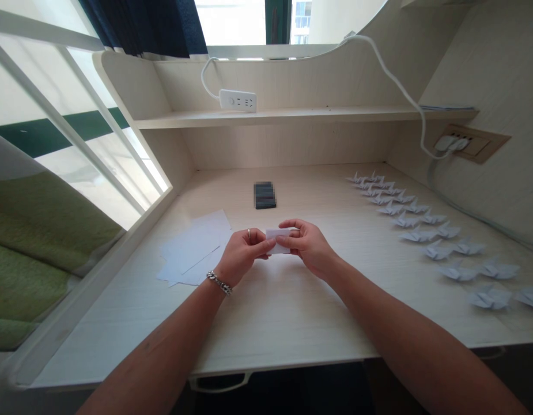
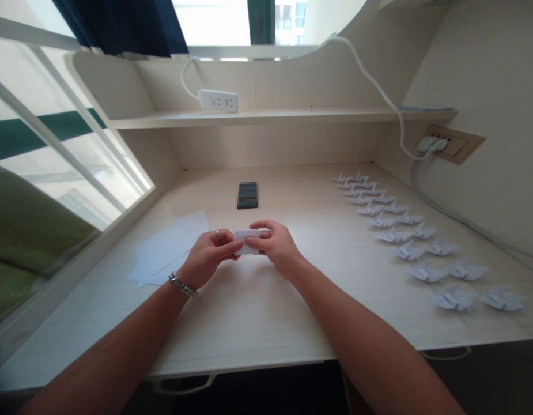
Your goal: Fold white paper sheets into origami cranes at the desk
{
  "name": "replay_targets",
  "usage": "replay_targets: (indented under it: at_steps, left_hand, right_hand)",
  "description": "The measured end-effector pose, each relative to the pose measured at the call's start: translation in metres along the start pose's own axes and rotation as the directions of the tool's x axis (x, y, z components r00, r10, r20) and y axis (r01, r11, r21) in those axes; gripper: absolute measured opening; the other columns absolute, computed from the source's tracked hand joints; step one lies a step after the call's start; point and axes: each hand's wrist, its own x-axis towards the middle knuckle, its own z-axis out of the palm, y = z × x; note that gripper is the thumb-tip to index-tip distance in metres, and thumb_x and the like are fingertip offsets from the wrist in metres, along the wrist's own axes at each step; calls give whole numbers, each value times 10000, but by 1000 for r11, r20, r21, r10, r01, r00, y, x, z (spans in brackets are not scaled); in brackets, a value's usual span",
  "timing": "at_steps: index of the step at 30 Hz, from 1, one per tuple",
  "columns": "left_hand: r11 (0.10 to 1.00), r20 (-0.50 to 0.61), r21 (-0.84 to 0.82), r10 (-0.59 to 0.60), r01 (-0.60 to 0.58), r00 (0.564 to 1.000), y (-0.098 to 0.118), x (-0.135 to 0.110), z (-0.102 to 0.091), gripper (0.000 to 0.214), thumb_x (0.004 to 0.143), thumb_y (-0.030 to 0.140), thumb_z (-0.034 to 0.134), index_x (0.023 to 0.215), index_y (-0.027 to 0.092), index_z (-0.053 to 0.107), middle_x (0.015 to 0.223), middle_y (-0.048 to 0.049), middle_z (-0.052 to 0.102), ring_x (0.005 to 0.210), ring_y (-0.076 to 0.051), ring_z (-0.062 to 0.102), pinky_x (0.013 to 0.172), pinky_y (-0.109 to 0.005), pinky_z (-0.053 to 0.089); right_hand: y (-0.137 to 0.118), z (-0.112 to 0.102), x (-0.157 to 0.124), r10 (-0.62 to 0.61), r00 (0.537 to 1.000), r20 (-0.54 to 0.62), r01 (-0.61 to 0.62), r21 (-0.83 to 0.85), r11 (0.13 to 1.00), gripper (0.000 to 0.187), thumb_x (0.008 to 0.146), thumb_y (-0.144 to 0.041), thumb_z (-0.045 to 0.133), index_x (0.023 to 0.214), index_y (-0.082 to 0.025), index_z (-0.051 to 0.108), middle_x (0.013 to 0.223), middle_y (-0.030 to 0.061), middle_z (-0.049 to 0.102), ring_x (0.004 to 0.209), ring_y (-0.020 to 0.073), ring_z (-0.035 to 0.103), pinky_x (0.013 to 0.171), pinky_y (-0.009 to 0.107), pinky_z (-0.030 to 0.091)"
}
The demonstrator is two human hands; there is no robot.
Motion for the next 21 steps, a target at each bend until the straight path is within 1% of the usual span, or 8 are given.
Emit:
replay_targets:
  at_steps: [3,5,7,12,15,18,21]
  left_hand:
    - [999,19,25,25,-26,999,0,1,-2,325,623,331,814,601,131,560,568,22,549,563,-88,540,554,-216,455]
    - [999,19,45,27,-28,999,-1,2,-1,322,628,327,811,596,130,558,561,23,547,555,-86,536,548,-215,448]
    - [999,13,50,17,-18,1000,-1,2,0,320,632,329,808,601,130,559,566,24,545,552,-86,536,547,-217,448]
    - [999,-10,36,39,-39,999,-2,2,1,343,635,331,807,570,140,529,534,40,496,529,-79,504,525,-212,429]
    - [999,-18,-6,34,-34,999,-3,3,0,343,629,327,815,572,141,533,538,36,505,525,-76,494,517,-209,422]
    - [997,-22,-79,23,-25,999,-4,3,1,320,653,354,800,611,136,569,585,20,542,559,-82,508,530,-208,432]
    - [991,-35,-116,55,-59,998,-5,3,4,333,707,407,754,627,138,573,604,18,542,575,-83,505,533,-205,435]
  right_hand:
    - [1,1,1,8,1000,-24,-7,64,998,429,520,-309,863,843,-169,618,689,19,689,657,165,636,630,305,482]
    - [1,2,2,-5,997,-72,11,87,996,397,514,-320,865,786,-161,624,653,13,673,631,147,613,610,287,462]
    - [2,2,2,-20,995,-96,29,91,995,386,502,-316,870,755,-157,626,620,5,655,600,132,587,585,273,435]
    - [2,1,2,-40,998,-48,43,62,997,374,525,-305,858,785,-160,632,589,-12,626,565,120,544,549,263,378]
    - [1,2,1,-39,999,-31,41,52,998,380,529,-312,854,793,-164,624,579,-17,617,552,117,526,542,262,358]
    - [-1,3,0,-44,999,-25,45,49,998,393,523,-316,858,794,-165,615,565,-22,610,540,113,513,545,263,359]
    - [-2,4,-1,-42,999,-26,44,60,997,402,518,-317,862,796,-167,611,565,-22,610,553,119,528,560,268,384]
